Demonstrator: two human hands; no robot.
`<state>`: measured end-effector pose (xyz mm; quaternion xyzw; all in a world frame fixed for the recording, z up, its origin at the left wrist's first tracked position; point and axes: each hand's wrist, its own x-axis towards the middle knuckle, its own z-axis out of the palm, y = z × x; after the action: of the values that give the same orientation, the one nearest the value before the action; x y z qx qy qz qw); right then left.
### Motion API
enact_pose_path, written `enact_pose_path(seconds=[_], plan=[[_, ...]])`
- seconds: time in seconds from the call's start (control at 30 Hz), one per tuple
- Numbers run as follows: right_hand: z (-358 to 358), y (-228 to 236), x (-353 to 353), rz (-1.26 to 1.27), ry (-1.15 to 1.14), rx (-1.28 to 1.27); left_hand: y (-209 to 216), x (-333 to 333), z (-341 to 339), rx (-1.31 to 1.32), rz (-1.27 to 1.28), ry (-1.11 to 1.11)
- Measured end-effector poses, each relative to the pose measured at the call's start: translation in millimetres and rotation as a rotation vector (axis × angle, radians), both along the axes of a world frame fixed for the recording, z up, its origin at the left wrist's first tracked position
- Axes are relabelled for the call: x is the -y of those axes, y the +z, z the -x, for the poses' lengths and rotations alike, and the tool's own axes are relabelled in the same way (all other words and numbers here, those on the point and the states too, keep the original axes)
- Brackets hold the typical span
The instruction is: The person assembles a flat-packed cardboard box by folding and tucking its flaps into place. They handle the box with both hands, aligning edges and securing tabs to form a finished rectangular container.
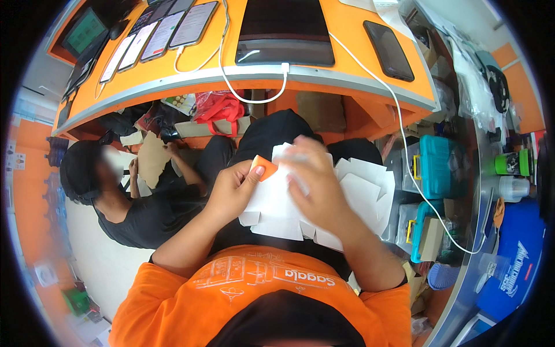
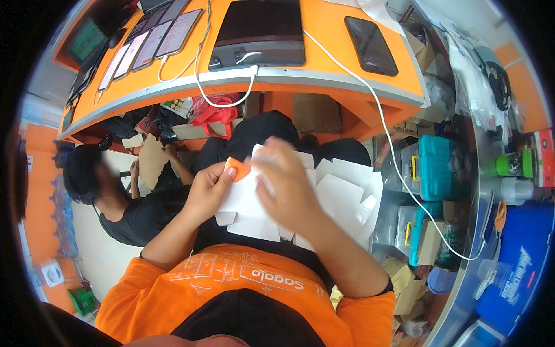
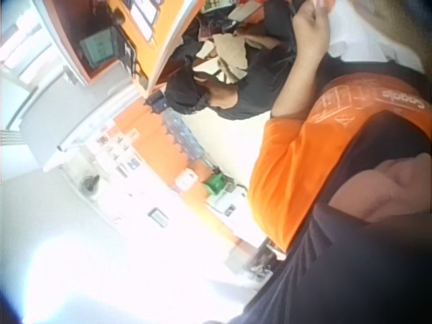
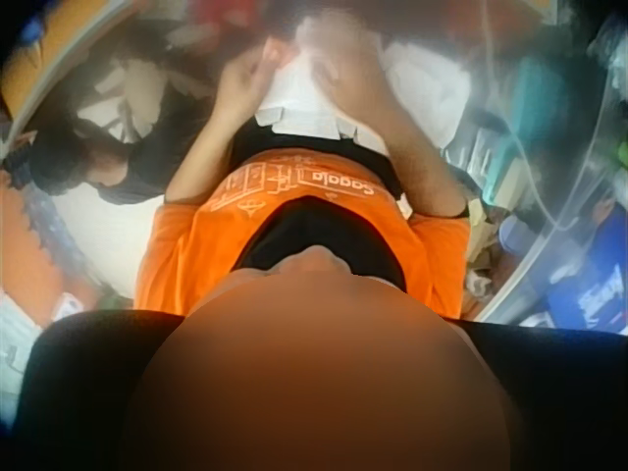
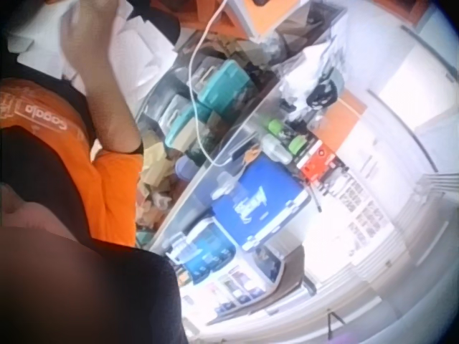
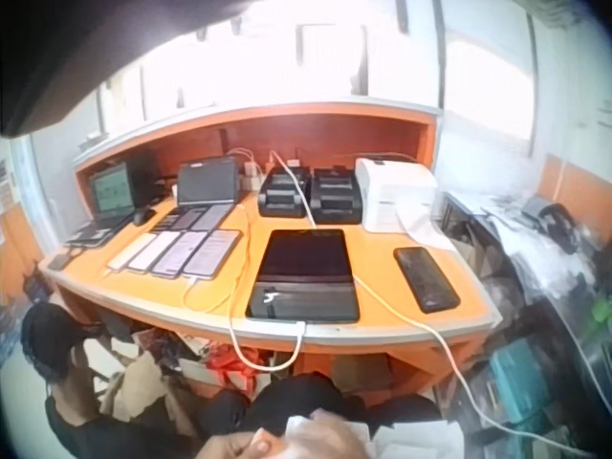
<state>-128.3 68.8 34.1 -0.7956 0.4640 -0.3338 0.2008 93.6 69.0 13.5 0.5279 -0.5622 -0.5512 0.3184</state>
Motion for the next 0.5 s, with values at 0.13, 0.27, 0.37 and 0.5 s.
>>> enact_pose_path(seconds=[0.13, 0.27, 0.37, 0.5], plan=[[29, 2, 18, -0.218, -0.072, 0.096, 4, 0, -1, 0.004, 0.047, -0.080], [32, 5, 18, -0.383, 0.072, -0.045, 4, 3, -4, 0.025, 0.015, -0.154], [18, 0, 8, -0.311, 0.002, -0.224, -6, 2, -6, -0.137, 0.148, -0.174], [3, -20, -5, -0.086, -0.070, -0.292, -27, 9, -13, -0.103, 0.023, -0.226]])
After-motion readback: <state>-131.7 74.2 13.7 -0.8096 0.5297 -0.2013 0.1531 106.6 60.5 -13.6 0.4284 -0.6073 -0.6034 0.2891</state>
